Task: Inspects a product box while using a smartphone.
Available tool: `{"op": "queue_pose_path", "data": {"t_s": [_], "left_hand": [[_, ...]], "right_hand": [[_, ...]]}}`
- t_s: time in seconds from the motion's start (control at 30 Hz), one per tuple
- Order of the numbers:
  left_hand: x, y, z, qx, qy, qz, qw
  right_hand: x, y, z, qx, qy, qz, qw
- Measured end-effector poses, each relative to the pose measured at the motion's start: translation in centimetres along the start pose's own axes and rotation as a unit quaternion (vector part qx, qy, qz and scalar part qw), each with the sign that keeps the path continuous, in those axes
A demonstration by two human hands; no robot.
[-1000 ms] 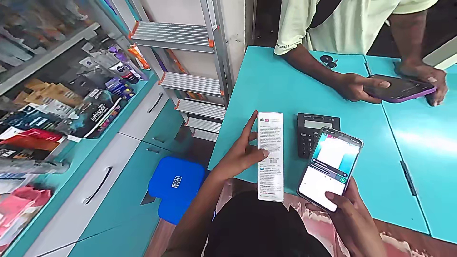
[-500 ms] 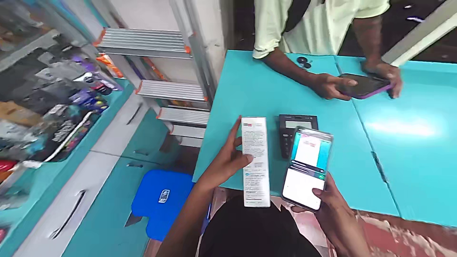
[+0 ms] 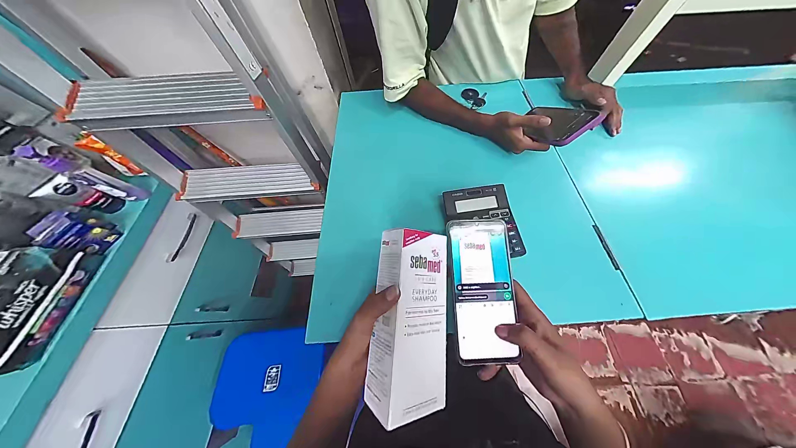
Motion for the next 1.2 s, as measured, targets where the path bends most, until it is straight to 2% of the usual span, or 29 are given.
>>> {"op": "queue_pose_path", "data": {"t_s": [0.13,0.23,0.6,0.87,1.03,1.2], "left_hand": [[-1.0,0.3,0.4,-0.012,-0.029,0.015,0.999],[-1.3,-0.1,0.0,-0.005,-0.036,0.003,0.999],[-2.0,0.3,0.4,-0.017,-0.068,0.048,0.996],[-1.5,0.2,-0.5,-0.01,-0.049,0.035,0.998],[-1.6,0.5,-0.5,-0.013,-0.056,0.039,0.998],[-1.7,0.7,-0.2,-0.01,-0.069,0.059,0.996]], "right_hand": [[0.3,0.2,-0.1,-0.049,0.06,-0.01,0.997],[0.3,0.2,-0.2,-0.06,0.05,-0.031,0.996],[0.3,0.3,-0.1,-0.074,0.045,-0.038,0.996],[0.0,0.6,-0.2,-0.011,-0.059,-0.017,0.998],[0.1,0.4,0.0,-0.023,-0.023,-0.002,0.999],[0.3,0.7,0.0,0.006,-0.039,0.007,0.999]]}}
Point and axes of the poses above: each hand's wrist, its own x-axis towards the middle knuckle, its own z-axis out of the palm, y = z × x, the point moved 5 cm from there along x, towards the middle knuckle, and after that the axes turned 13 degrees about y, right-handed, at the moved point
